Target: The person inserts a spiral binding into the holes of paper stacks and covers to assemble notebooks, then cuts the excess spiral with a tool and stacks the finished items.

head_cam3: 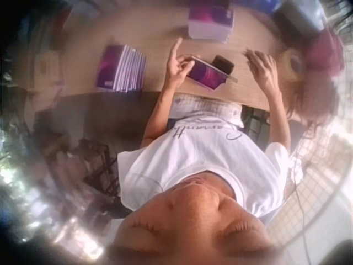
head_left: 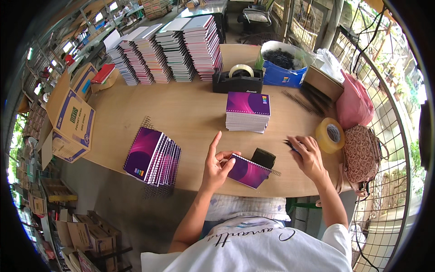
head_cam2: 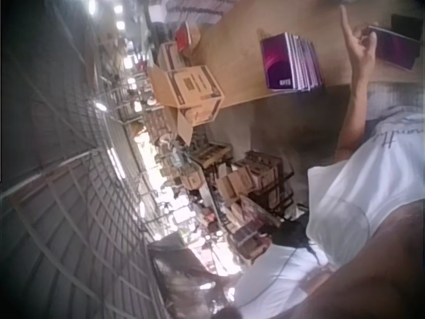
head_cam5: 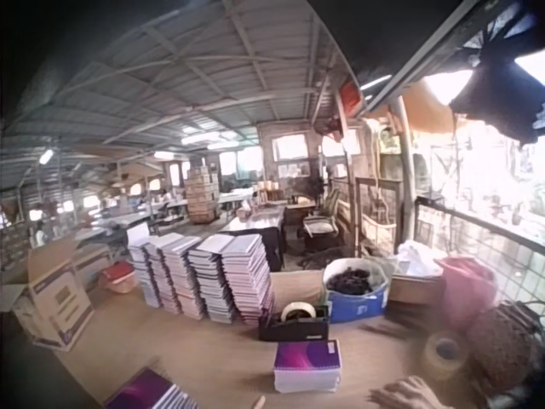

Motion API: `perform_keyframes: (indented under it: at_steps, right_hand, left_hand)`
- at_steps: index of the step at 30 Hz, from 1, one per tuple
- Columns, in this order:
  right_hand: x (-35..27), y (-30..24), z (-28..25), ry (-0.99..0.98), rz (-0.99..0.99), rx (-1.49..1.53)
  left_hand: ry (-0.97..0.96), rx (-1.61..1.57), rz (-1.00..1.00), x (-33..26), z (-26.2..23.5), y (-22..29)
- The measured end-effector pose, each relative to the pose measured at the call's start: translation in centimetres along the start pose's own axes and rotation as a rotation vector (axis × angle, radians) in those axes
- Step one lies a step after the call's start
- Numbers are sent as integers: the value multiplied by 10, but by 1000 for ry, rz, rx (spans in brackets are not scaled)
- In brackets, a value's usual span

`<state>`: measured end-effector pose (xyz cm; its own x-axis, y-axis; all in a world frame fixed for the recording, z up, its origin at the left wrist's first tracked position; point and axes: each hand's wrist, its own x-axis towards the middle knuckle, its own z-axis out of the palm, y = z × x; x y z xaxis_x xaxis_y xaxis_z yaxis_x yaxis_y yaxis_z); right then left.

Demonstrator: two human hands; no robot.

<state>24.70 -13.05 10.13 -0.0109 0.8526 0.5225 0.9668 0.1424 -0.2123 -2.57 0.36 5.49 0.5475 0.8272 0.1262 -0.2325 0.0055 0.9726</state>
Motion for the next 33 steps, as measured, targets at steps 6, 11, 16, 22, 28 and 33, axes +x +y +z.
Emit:
perform_keyframes:
  at_steps: [6,11,16,22,28,33]
  right_hand:
    - [76,-59,-6,15,-500,-48]
    - [103,-74,6,72,-810,-205]
    - [107,-77,10,-41,-819,-164]
    - [89,-77,11,-413,-84,485]
    - [59,-27,-25,17,230,395]
    - [-4,47,-5,-142,226,-24]
  left_hand:
    - [26,10,-21,-5,-5,8]
    - [21,12,-41,-7,-7,18]
    - [20,-3,-70,-10,-12,22]
    - [73,135,106,-18,-2,13]
    - [387,462,343,-48,-27,119]
    - [270,1023,597,-11,-94,220]
